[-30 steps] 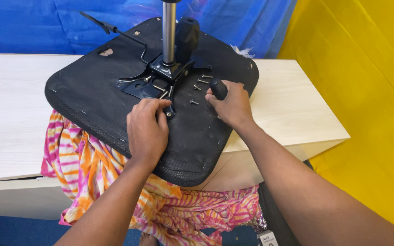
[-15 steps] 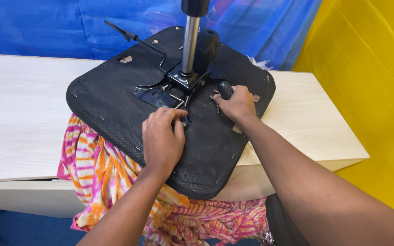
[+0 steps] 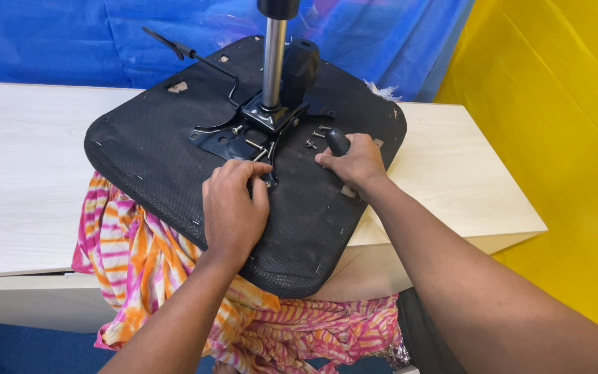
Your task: The person uses a screwdriver to fasten screws into the underside of an office chair seat, securing the gas-lift mechanism to the seat base. The person works on multiple screw holes around the central mounting plate.
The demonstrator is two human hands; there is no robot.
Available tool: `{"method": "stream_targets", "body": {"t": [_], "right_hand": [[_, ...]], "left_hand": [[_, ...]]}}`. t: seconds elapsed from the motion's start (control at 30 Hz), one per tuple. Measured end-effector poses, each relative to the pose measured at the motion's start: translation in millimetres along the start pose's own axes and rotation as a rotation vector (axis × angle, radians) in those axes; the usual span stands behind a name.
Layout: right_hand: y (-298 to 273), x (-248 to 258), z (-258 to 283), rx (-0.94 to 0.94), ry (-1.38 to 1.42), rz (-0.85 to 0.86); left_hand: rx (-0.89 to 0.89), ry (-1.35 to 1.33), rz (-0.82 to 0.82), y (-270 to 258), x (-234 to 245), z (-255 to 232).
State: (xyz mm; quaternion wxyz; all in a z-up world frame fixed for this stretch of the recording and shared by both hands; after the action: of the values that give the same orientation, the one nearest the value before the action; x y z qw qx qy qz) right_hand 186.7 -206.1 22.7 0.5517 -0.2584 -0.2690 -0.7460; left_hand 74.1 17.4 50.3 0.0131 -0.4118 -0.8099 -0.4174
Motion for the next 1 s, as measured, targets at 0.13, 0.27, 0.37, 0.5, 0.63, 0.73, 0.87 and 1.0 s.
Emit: {"method": "stream_targets", "body": {"t": [0.13, 0.27, 0.37, 0.5, 0.63, 0.73, 0.87, 1.0], "right_hand": [[-8, 10, -14, -0.085, 0.080, 0.021], [-18, 38, -30, -0.164, 0.170, 0.052], [-24, 56, -41, -0.221, 0.198, 0.051], [-30, 70, -51, -0.248, 0.247, 0.022], [-38, 80, -68, -0.288, 0.241, -0.017], [-43, 87, -76, -0.310, 0.294, -0.046], [-45, 90, -76, -0.310, 0.356, -0.055], [-45, 85, -65, -0.276, 0.340, -0.029]], "left_hand": [[-0.010, 0.008, 0.011, -2, 0, -1], [-0.047, -0.003, -0.009, -4, 2, -5], [-0.056, 0.000, -0.009, -4, 2, -6], [-0.071, 0.011, -0.003, -3, 1, -6], [-0.083, 0.017, -0.006, -6, 1, -8], [-0.106, 0.027, -0.002, -8, 1, -11], [-0.108, 0.038, 0.015, -7, -1, -12], [-0.088, 0.038, 0.018, -7, 0, -12]]}}
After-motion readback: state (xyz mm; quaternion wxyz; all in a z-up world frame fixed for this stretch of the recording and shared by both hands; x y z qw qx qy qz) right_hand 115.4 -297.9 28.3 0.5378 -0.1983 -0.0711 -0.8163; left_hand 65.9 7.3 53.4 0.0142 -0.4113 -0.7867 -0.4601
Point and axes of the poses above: each hand's wrist, its own y-axis towards the middle knuckle, its own x-axis out of the back of the hand, z = x × y, the point moved 9 cm from there along y, towards the middle knuckle, and after that the axes turned 12 degrees about -z, right-handed, at the moved point
